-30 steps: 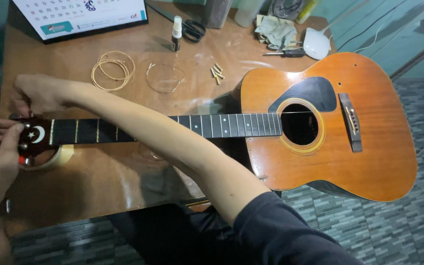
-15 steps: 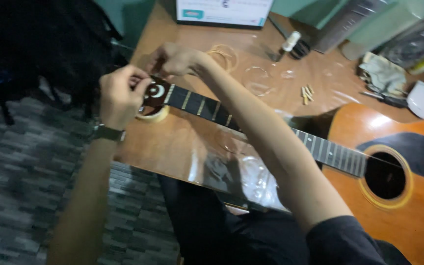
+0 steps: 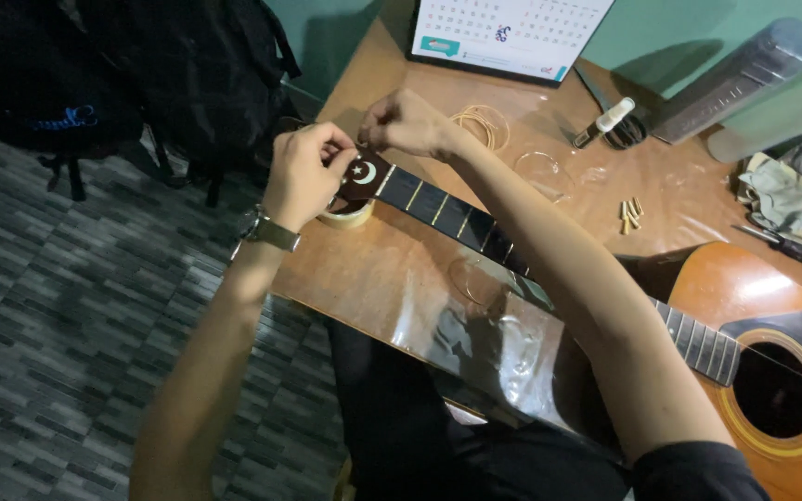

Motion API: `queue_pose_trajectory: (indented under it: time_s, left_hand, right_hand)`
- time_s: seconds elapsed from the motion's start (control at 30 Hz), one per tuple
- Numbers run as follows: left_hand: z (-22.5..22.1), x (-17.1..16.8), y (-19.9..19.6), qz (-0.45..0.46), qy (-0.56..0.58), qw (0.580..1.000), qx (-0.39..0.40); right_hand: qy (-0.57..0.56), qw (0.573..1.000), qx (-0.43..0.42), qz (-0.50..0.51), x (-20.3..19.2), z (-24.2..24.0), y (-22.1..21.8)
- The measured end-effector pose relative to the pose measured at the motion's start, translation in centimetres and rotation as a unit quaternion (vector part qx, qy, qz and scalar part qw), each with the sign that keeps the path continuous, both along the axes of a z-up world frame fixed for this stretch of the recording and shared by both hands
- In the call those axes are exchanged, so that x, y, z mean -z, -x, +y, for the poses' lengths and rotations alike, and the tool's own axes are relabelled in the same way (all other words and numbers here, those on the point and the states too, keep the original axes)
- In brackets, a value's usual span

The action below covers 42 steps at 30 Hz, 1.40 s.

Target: Removing old strings from an acoustic guitar using a bridge pin puller and preparing new strings for installation.

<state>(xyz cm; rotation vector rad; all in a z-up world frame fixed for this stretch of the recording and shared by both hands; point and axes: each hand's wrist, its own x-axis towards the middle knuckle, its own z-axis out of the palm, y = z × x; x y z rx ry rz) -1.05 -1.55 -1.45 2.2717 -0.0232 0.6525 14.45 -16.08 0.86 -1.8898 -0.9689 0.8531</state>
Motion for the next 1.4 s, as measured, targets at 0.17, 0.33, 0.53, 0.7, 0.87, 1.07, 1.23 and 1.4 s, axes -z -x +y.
queue_pose_trajectory:
  time_s: [0.17,0.33,0.53,0.7,0.87,1.07,1.23,1.4]
  left_hand:
    - [0.1,0.3,-0.1,0.028,0.023,0.999,-0.019]
    - [-1.1,-2.5,1.3,-0.023,0.020,0.999,0.018]
    - [-2.4,-1.5,1.8,-0.051,-0.113,0.991,0.055]
    - [-2.6,-1.8,1.9,-0.043,-0.088,0.992,0.074]
    - [-2.0,-1.7,1.5,-0.033,-0.064,0.995,0.068]
    - [-1.7,-2.0,1.7,-0.010,-0.024,0.998,0.051]
    - [-1.3,-0.8,1.3,-0.023,-0.052,0.998,0.016]
    - [-1.1,2.0,-0.4,-0.052,-0.072,0.996,-0.008]
  right_hand:
    - [0.052,0.995,0.042,0.068,1.6,0.3,-0.6]
    - [0.042,0.995,-0.013,0.085,1.1,0.2,-1.3]
    - [0.011,0.998,-0.001,0.063,1.0,0.2,-0.6]
    - [0.003,0.991,-0.018,0.132,0.9,-0.2,-1.2]
    - [-0.001,0.991,-0.008,0.137,1.5,-0.2,-1.0]
    - [0.032,0.990,-0.008,0.137,1.6,-0.2,-1.5]
    - [0.001,0.982,-0.013,0.187,0.7,-0.1,-0.9]
    - [0.020,0.999,-0.038,-0.007,3.2,-0.7,-1.6]
